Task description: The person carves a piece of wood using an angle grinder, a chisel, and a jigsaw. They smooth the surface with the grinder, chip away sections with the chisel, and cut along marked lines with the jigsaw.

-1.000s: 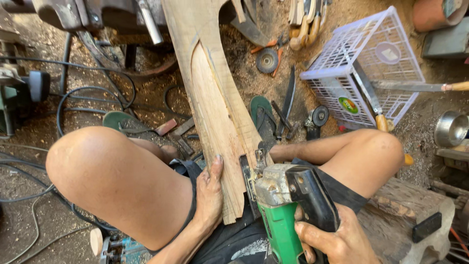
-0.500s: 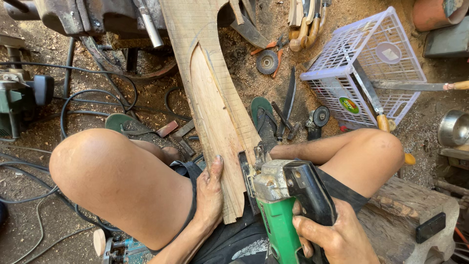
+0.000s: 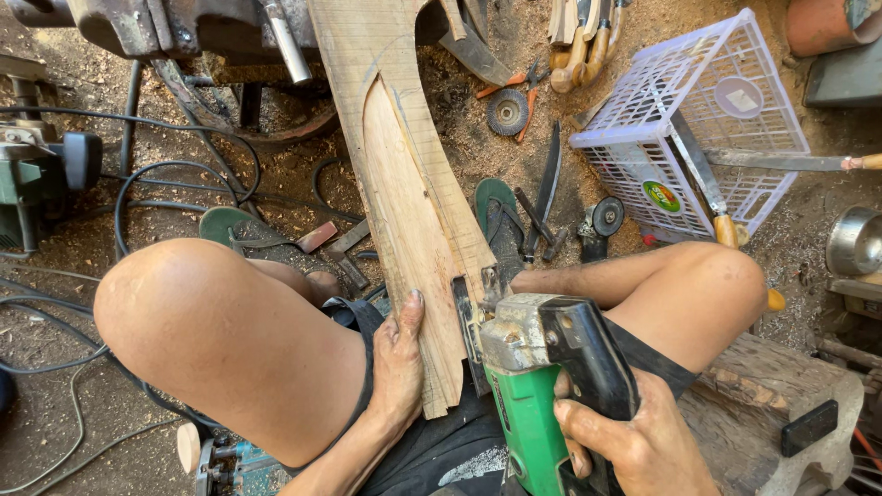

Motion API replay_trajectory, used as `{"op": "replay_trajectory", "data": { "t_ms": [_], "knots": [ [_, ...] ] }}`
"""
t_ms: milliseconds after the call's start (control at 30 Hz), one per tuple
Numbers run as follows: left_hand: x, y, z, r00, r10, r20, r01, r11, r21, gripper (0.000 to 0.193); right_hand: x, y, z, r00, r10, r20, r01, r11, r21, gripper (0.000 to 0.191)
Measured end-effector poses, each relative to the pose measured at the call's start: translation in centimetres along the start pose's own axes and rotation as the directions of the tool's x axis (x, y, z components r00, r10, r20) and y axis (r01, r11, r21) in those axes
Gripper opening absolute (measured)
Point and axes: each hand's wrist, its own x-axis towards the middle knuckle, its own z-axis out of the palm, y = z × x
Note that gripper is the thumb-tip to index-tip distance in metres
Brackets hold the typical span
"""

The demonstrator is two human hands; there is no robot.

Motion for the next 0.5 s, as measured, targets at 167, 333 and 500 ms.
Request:
{"op": "replay_trajectory", "data": {
  "t_ms": [167,333,500],
  "knots": [
    [-0.17,0.44,0.02,0.999,-0.036,0.009,0.036,0.999,0.000,0.067,0.18,0.07,-0.05,1.000,0.014,-0.016,-0.014,1.000,0.001,0.024],
    [-0.29,0.57,0.06,0.999,-0.038,0.019,0.038,0.999,-0.013,0.068,0.45,-0.27,-0.13,1.000,0.022,-0.018,-0.022,1.000,-0.012,0.024],
    [-0.34,0.50,-0.07,1.000,-0.022,-0.004,0.022,0.999,0.040,0.066,0.49,-0.60,-0.04,0.998,0.056,-0.041,-0.056,0.998,-0.005,0.026]
  ]
}}
